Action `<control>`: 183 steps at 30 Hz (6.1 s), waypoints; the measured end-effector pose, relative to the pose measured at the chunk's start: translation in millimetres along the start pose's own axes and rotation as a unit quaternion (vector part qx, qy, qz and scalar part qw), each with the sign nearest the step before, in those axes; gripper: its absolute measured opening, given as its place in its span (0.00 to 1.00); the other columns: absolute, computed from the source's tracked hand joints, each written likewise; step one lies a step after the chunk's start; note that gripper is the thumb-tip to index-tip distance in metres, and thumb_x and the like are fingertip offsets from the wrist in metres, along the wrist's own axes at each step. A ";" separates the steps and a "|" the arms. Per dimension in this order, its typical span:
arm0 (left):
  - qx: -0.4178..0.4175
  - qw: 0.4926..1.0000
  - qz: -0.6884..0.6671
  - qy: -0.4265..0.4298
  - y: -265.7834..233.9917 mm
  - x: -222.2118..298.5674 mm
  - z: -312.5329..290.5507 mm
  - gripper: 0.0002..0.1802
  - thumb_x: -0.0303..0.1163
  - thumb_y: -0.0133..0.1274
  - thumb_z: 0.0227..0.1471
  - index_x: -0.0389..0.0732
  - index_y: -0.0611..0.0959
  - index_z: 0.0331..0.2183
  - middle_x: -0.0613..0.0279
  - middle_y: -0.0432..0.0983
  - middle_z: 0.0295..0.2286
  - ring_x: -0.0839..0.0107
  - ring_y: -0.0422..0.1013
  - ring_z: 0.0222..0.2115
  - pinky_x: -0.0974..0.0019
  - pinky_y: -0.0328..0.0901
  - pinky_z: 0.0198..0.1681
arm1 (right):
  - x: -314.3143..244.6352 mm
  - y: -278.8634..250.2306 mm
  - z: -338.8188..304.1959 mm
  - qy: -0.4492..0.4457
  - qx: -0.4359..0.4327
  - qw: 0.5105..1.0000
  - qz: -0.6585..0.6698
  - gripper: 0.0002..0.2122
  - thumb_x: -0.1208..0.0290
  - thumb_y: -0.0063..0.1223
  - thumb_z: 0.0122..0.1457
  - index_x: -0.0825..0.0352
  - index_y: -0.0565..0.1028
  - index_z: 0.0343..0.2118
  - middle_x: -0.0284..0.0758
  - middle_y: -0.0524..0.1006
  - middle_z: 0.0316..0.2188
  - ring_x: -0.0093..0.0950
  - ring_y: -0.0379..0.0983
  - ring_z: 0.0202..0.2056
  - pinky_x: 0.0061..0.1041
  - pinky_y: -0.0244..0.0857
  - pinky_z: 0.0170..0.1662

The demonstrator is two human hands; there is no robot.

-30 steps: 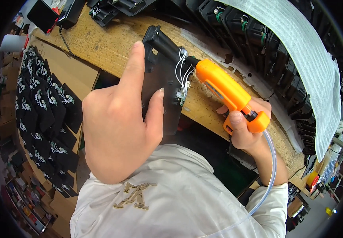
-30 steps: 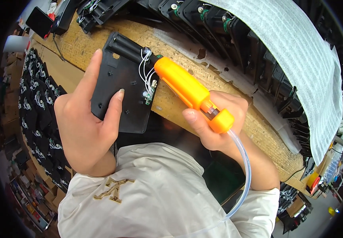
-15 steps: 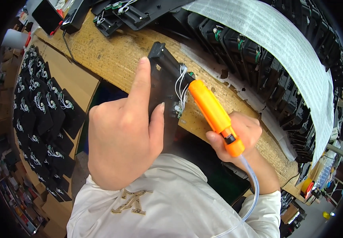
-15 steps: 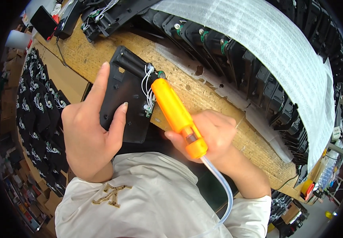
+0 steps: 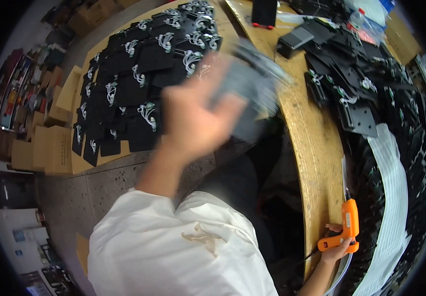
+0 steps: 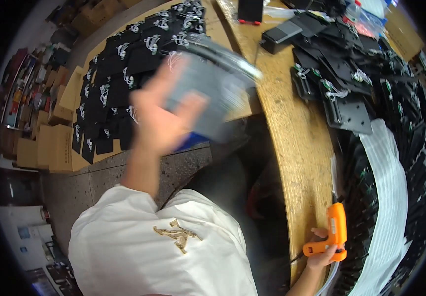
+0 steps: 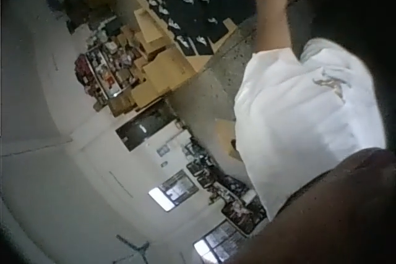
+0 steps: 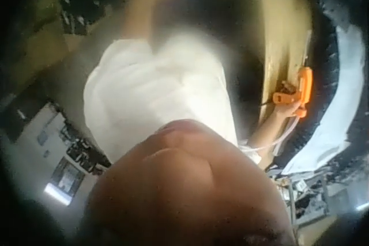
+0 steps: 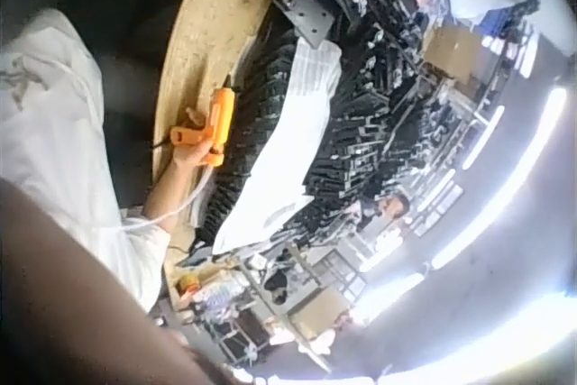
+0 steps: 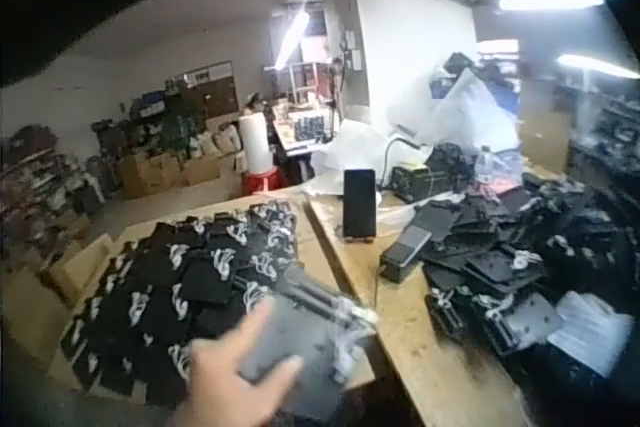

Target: The person secures wires and small electronic components onto black plastic panels using a hot glue gun.

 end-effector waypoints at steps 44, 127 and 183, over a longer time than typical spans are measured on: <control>-0.233 0.960 -0.053 0.147 223.4 69.3 167.7 0.43 0.69 0.51 0.42 0.43 0.77 0.48 0.40 0.73 0.44 0.47 0.71 0.45 0.53 0.66 0.49 | -7.0 29.0 16.6 0.091 0.038 0.995 0.024 0.17 0.65 0.47 0.60 0.75 0.73 0.46 0.41 0.78 0.33 0.33 0.75 0.37 0.33 0.66 0.46; -0.303 0.945 -0.111 0.047 130.4 120.3 -20.8 0.29 0.16 0.48 0.48 0.34 0.70 0.55 0.49 0.80 0.33 0.74 0.75 0.33 0.74 0.67 0.38 | -48.0 74.5 37.0 -0.117 -0.182 0.947 -0.237 0.12 0.65 0.67 0.42 0.66 0.75 0.22 0.30 0.69 0.14 0.27 0.66 0.13 0.24 0.58 0.16; -0.378 0.889 -0.258 0.025 136.1 97.4 -37.4 0.34 0.17 0.52 0.43 0.27 0.68 0.55 0.47 0.80 0.37 0.71 0.77 0.34 0.75 0.66 0.41 | -38.5 39.9 31.2 0.058 -0.104 0.987 -0.112 0.20 0.53 0.57 0.52 0.71 0.77 0.31 0.35 0.70 0.16 0.31 0.67 0.16 0.27 0.59 0.21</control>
Point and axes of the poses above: each hand's wrist, its own z-axis towards the middle knuckle, its own y-axis out of the palm, x = y × z, the point moved 4 cm from there along z, towards the middle knuckle
